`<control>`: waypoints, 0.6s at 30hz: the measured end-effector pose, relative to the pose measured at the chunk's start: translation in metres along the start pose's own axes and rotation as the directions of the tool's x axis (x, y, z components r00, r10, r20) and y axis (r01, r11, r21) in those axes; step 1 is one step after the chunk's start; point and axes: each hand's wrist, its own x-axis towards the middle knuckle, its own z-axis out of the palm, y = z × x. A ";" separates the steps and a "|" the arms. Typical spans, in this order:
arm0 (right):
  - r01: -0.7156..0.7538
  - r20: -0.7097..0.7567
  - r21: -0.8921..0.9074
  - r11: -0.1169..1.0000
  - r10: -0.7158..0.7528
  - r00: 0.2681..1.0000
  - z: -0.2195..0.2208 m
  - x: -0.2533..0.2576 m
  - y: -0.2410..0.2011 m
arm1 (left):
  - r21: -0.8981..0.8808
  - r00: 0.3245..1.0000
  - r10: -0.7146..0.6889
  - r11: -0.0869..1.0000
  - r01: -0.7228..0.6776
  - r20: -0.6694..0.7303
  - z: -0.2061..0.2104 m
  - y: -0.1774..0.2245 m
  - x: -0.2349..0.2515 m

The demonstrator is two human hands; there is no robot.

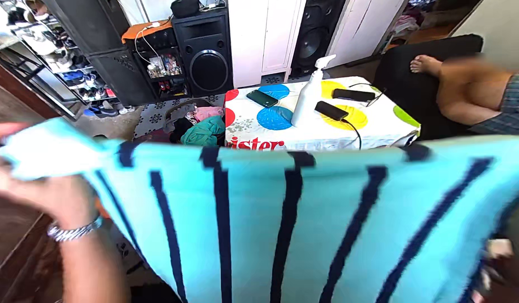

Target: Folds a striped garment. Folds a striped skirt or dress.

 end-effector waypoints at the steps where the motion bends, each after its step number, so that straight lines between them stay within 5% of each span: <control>1: 0.098 0.038 0.025 0.995 -0.099 0.994 0.016 0.013 0.018 | 0.008 0.990 0.110 0.994 -0.111 0.086 0.023 -0.006 0.004; 2: 0.117 0.066 0.032 0.993 -0.119 0.991 0.034 0.025 0.019 | 0.045 0.975 0.148 0.986 -0.157 0.164 0.047 -0.011 0.004; 4: 0.029 0.171 -0.039 0.999 -0.022 0.985 0.076 0.044 0.020 | 0.203 0.929 -0.005 0.976 -0.075 0.371 0.095 -0.022 -0.008; 6: -0.093 0.304 -0.197 0.976 0.151 0.941 0.120 0.045 0.040 | 0.365 0.747 -0.236 0.931 -0.009 0.621 0.133 -0.033 -0.029; 8: -0.106 0.431 -0.240 0.965 0.203 0.879 0.158 0.021 0.054 | 0.375 0.560 -0.312 0.927 0.002 0.767 0.163 -0.034 -0.066; 10: -0.071 0.638 -0.186 0.980 0.175 0.750 0.191 -0.036 0.048 | 0.260 0.416 -0.247 0.965 0.027 0.875 0.181 -0.033 -0.127; 11: -0.046 0.776 -0.144 0.988 0.142 0.614 0.203 -0.071 0.040 | 0.194 0.298 -0.203 0.979 0.062 0.933 0.181 -0.031 -0.164; 13: -0.004 0.958 -0.068 0.998 0.066 0.277 0.212 -0.145 0.026 | 0.162 -0.026 -0.160 0.979 0.123 0.987 0.165 -0.015 -0.237; 14: -0.003 0.984 -0.022 1.000 0.023 0.178 0.212 -0.177 0.022 | 0.181 -0.172 -0.157 0.974 0.136 0.972 0.152 -0.005 -0.269; 16: 0.052 0.989 0.030 0.998 -0.037 0.144 0.202 -0.223 0.022 | 0.206 -0.348 -0.158 0.973 0.104 0.924 0.125 0.013 -0.318; 18: 0.117 0.980 0.011 0.993 -0.034 0.197 0.192 -0.237 0.024 | 0.209 -0.322 -0.190 0.977 0.027 0.927 0.111 0.026 -0.339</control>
